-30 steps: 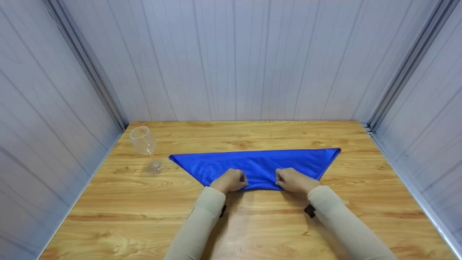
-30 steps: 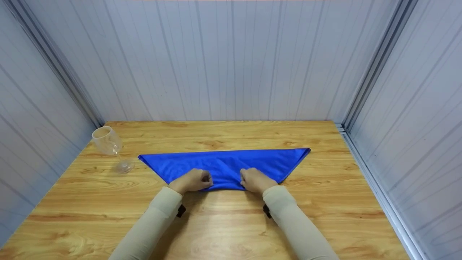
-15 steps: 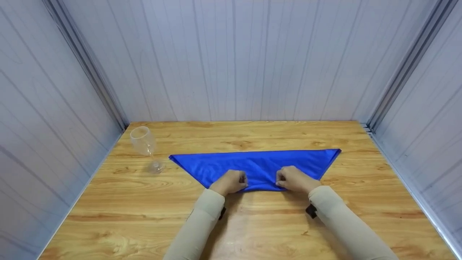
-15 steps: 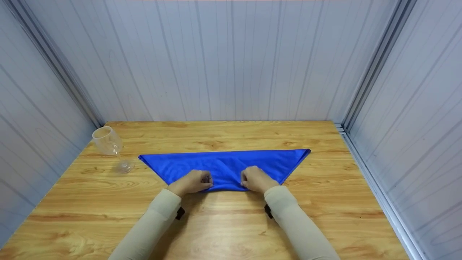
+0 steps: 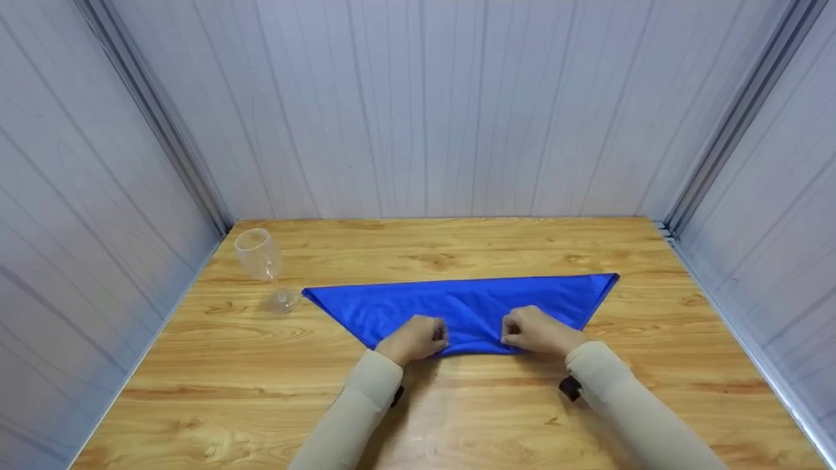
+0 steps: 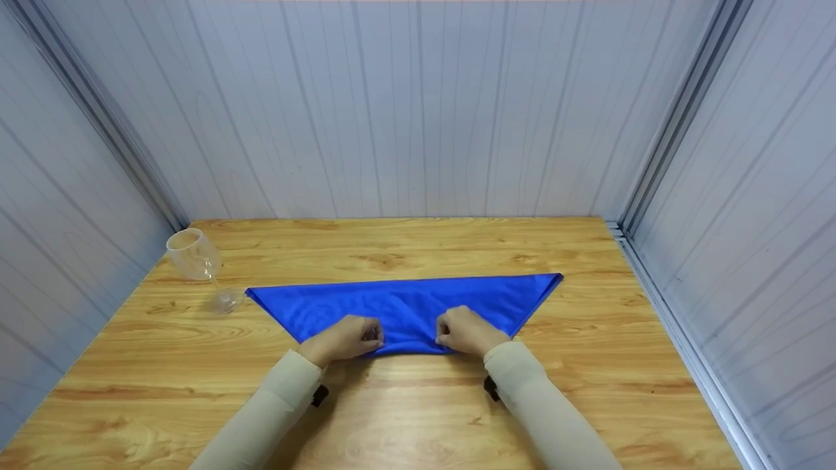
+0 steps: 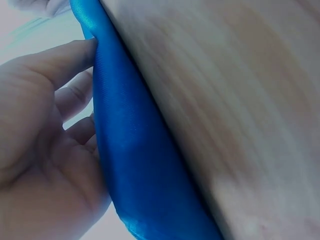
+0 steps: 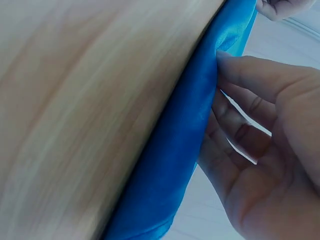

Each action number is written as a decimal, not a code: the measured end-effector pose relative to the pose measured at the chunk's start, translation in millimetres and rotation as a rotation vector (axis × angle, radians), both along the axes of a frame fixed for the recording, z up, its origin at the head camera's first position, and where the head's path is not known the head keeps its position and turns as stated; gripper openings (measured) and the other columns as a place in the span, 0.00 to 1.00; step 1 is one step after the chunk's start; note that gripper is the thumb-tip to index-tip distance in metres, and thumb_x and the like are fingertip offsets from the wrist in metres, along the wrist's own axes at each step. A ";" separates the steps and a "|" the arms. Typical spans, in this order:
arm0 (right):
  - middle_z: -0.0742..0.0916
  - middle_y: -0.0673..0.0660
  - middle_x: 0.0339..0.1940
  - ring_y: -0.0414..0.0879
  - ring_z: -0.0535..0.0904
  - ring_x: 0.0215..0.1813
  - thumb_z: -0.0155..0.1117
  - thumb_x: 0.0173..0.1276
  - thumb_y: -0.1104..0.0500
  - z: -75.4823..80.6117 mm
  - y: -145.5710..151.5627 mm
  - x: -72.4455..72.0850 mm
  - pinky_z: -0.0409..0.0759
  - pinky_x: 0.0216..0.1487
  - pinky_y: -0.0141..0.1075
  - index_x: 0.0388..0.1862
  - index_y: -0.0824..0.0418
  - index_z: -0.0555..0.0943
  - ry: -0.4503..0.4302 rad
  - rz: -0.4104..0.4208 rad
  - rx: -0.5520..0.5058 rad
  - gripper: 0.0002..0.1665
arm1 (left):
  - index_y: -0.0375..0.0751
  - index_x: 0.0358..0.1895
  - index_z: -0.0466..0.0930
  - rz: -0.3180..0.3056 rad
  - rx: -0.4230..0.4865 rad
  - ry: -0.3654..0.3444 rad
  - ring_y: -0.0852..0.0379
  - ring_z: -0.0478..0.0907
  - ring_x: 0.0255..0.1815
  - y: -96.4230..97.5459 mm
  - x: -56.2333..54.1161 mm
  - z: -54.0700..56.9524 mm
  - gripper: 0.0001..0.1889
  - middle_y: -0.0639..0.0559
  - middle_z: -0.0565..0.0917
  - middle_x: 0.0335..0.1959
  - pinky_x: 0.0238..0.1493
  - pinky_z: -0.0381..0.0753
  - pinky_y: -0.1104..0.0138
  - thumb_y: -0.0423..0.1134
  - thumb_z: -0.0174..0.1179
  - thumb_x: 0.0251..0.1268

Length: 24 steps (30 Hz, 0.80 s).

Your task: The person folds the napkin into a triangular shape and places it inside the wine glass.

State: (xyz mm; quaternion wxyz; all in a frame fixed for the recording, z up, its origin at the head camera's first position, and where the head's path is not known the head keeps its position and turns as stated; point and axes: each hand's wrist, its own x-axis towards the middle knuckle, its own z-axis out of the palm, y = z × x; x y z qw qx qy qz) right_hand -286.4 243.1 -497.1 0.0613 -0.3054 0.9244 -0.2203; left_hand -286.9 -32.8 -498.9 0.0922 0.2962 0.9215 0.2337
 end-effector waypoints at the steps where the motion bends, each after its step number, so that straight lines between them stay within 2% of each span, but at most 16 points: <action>1: 0.81 0.44 0.26 0.38 0.74 0.32 0.71 0.67 0.61 0.3 0.1 0.8 0.76 0.35 0.35 0.26 0.55 0.83 -0.002 0.002 0.000 0.09 | 0.42 0.32 0.81 -0.004 0.000 0.002 0.62 0.73 0.28 -0.1 1.1 0.2 0.05 0.55 0.81 0.27 0.32 0.76 0.68 0.34 0.65 0.68; 6: 0.82 0.43 0.25 0.38 0.74 0.31 0.71 0.66 0.62 0.9 0.4 4.1 0.76 0.35 0.35 0.26 0.55 0.83 -0.010 0.014 -0.011 0.09 | 0.41 0.32 0.81 -0.028 -0.017 0.031 0.61 0.74 0.29 -0.3 5.5 2.2 0.05 0.54 0.81 0.27 0.33 0.76 0.67 0.34 0.65 0.68; 9: 0.82 0.43 0.25 0.38 0.74 0.31 0.71 0.66 0.61 1.0 0.6 5.6 0.76 0.35 0.35 0.25 0.55 0.84 -0.014 0.016 -0.017 0.09 | 0.41 0.34 0.82 -0.061 -0.048 0.091 0.58 0.78 0.32 -0.7 7.6 1.9 0.04 0.53 0.83 0.29 0.36 0.79 0.67 0.35 0.65 0.68; 13: 0.82 0.42 0.25 0.37 0.74 0.31 0.72 0.66 0.61 1.2 0.4 6.4 0.76 0.35 0.35 0.25 0.55 0.84 -0.009 0.019 -0.019 0.09 | 0.41 0.35 0.84 -0.128 -0.087 0.273 0.53 0.82 0.38 -3.1 12.1 -0.4 0.03 0.51 0.83 0.33 0.40 0.82 0.65 0.35 0.66 0.66; 16: 0.82 0.42 0.25 0.37 0.74 0.31 0.72 0.65 0.61 1.9 0.6 7.1 0.76 0.35 0.35 0.25 0.55 0.84 -0.004 0.023 -0.025 0.09 | 0.42 0.34 0.86 -0.162 -0.083 0.434 0.52 0.81 0.36 -5.3 16.2 -2.1 0.00 0.51 0.83 0.32 0.40 0.82 0.65 0.33 0.68 0.62; 19: 0.82 0.42 0.25 0.37 0.73 0.31 0.72 0.65 0.62 2.6 0.9 7.9 0.76 0.35 0.35 0.25 0.56 0.84 0.001 0.028 -0.032 0.09 | 0.44 0.32 0.89 -0.168 -0.074 0.559 0.52 0.79 0.33 -7.0 20.2 -2.6 0.04 0.52 0.83 0.30 0.37 0.80 0.65 0.30 0.68 0.57; 21: 0.82 0.42 0.25 0.37 0.73 0.31 0.72 0.65 0.62 3.0 0.6 8.2 0.76 0.35 0.35 0.25 0.57 0.84 0.005 0.037 -0.039 0.09 | 0.45 0.30 0.89 -0.162 -0.068 0.610 0.52 0.78 0.31 -8.0 23.3 -2.4 0.05 0.53 0.83 0.29 0.36 0.79 0.64 0.30 0.67 0.55; 24: 0.82 0.42 0.25 0.37 0.73 0.31 0.72 0.65 0.62 3.2 0.1 8.3 0.76 0.35 0.35 0.25 0.56 0.84 0.013 0.041 -0.039 0.09 | 0.46 0.29 0.89 -0.151 -0.077 0.621 0.52 0.77 0.30 -9.3 28.9 -1.7 0.03 0.54 0.82 0.27 0.34 0.79 0.63 0.33 0.68 0.55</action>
